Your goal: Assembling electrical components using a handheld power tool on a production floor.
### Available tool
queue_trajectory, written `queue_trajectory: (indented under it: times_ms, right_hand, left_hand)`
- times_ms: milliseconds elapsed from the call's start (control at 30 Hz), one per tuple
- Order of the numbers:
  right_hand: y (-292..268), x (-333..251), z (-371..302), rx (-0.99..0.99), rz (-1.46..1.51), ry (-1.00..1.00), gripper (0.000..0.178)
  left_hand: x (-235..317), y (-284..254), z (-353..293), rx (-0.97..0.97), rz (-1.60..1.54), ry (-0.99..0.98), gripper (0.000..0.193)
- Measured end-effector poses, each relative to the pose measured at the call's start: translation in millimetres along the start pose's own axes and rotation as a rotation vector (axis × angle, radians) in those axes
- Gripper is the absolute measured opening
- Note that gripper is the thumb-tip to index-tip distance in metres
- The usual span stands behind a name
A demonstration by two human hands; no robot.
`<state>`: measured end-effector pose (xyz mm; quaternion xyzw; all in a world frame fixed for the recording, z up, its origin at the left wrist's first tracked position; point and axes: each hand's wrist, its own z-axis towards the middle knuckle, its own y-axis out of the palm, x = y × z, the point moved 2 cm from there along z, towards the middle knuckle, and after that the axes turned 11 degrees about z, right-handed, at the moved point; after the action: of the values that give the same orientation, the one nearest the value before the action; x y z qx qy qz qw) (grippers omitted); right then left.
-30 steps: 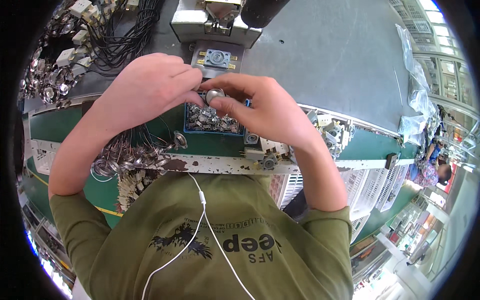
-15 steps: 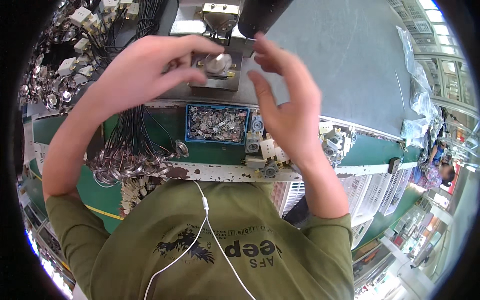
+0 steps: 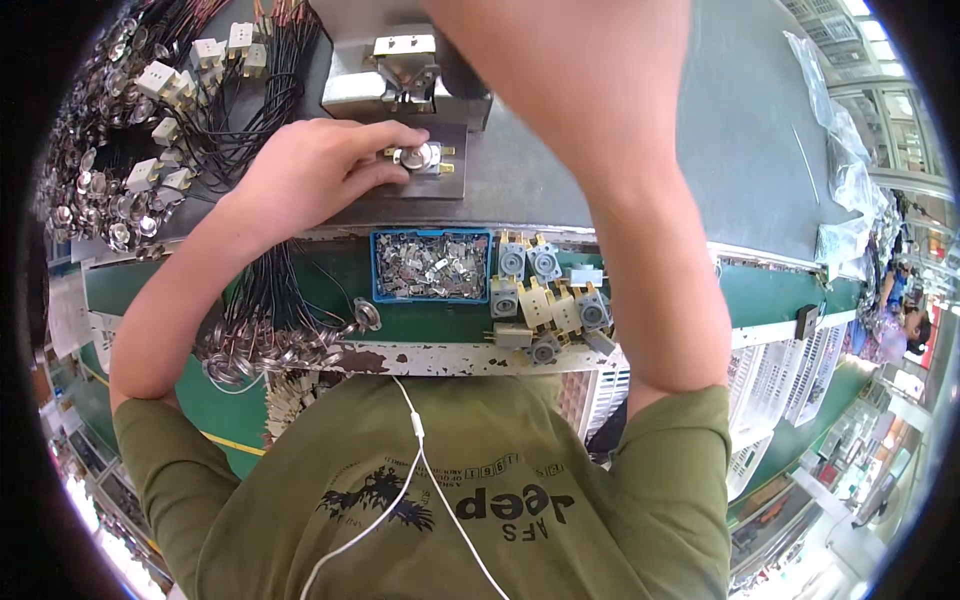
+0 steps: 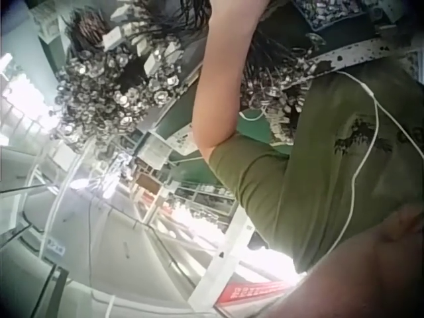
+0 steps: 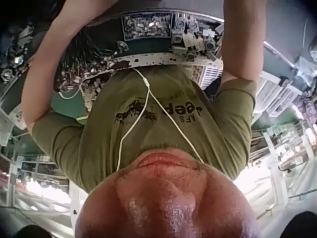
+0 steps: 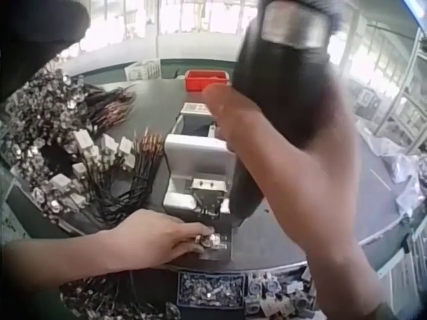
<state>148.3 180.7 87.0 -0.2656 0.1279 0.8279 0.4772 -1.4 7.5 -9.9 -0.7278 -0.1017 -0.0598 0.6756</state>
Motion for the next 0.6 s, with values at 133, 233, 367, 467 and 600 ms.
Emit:
queue_trajectory:
  times_ms: [133, 233, 367, 467, 600]
  right_hand:
    - [-1.9, -20.6, -3.7, -0.006, 0.073, 0.028, 0.046]
    - [-10.4, -34.1, -2.6, -0.006, 0.124, 0.056, 0.046]
    - [6.8, -40.5, -4.7, 0.0, 0.18, 0.086, 0.045]
    - [12.6, -43.2, 1.2, -0.005, 0.245, 0.08, 0.046]
    - [40.6, -31.3, 9.2, -0.014, 0.322, 0.132, 0.046]
  left_hand:
    - [-2.3, 8.2, 0.7, 0.024, -0.056, 0.006, 0.036]
    - [-6.4, 10.5, -1.0, 0.033, -0.075, 0.027, 0.034]
    - [-7.3, 10.5, 2.2, -0.021, -0.105, 0.021, 0.034]
    - [-9.9, 12.1, 5.4, -0.011, -0.1, 0.055, 0.036]
    - [-10.6, 13.6, -0.6, -0.03, -0.137, 0.027, 0.035]
